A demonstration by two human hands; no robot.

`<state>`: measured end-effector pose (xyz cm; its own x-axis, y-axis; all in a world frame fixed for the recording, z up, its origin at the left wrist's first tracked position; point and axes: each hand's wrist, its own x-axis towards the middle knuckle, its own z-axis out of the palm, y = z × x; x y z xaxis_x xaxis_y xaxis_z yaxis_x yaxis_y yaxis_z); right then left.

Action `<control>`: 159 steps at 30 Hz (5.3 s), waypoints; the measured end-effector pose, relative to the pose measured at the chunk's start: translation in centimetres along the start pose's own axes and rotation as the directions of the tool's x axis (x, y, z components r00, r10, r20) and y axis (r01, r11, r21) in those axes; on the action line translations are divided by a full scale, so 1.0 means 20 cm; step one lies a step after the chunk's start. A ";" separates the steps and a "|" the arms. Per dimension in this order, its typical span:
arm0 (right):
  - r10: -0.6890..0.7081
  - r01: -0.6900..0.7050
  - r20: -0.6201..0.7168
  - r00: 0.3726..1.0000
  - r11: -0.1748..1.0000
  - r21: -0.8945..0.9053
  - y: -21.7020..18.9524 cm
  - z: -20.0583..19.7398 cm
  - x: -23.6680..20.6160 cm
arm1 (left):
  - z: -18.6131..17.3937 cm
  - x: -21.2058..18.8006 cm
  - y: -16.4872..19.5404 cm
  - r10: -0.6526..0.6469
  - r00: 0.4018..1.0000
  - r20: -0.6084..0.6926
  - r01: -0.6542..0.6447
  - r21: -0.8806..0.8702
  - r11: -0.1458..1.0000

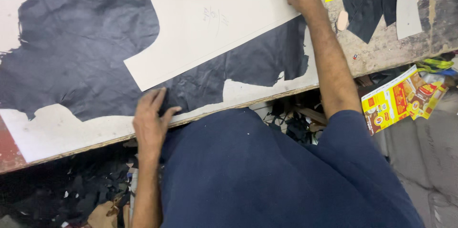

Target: The person lays a large piece of black fabric on a table and uses a cardboard template to trace and cut out shapes. They repeatedly position the template, trace its outline with a pen, and cut the fabric along the marked lines using a utility knife.

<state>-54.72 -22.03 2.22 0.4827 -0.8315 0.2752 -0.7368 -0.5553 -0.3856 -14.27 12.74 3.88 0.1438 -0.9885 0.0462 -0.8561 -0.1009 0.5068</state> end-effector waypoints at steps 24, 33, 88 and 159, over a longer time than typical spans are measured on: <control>0.107 -0.146 -0.134 0.985 0.933 -0.329 -0.17 0.14 -0.09 | 0.05 -0.09 -0.04 -0.004 0.996 -0.084 -0.004 -0.089 0.996; 0.052 -0.120 -0.217 0.975 0.943 -0.311 -0.24 0.22 -0.12 | 0.11 -0.10 -0.06 -0.058 0.993 -0.099 0.042 -0.159 0.986; 0.342 -0.449 -0.325 0.882 0.820 -0.354 -0.23 0.38 -0.17 | -0.04 0.01 0.04 -0.108 0.991 0.080 0.107 0.013 0.994; 0.083 -0.044 0.169 0.982 0.974 -0.224 -0.12 0.04 -0.18 | -0.03 -0.08 -0.12 -0.054 0.997 -0.058 0.039 -0.235 0.971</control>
<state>-54.36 -17.79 1.49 0.4930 -0.8655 0.0892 -0.8446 -0.5007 -0.1898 -12.05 14.58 3.16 0.2185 -0.9734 0.0689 -0.7090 -0.1098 0.6966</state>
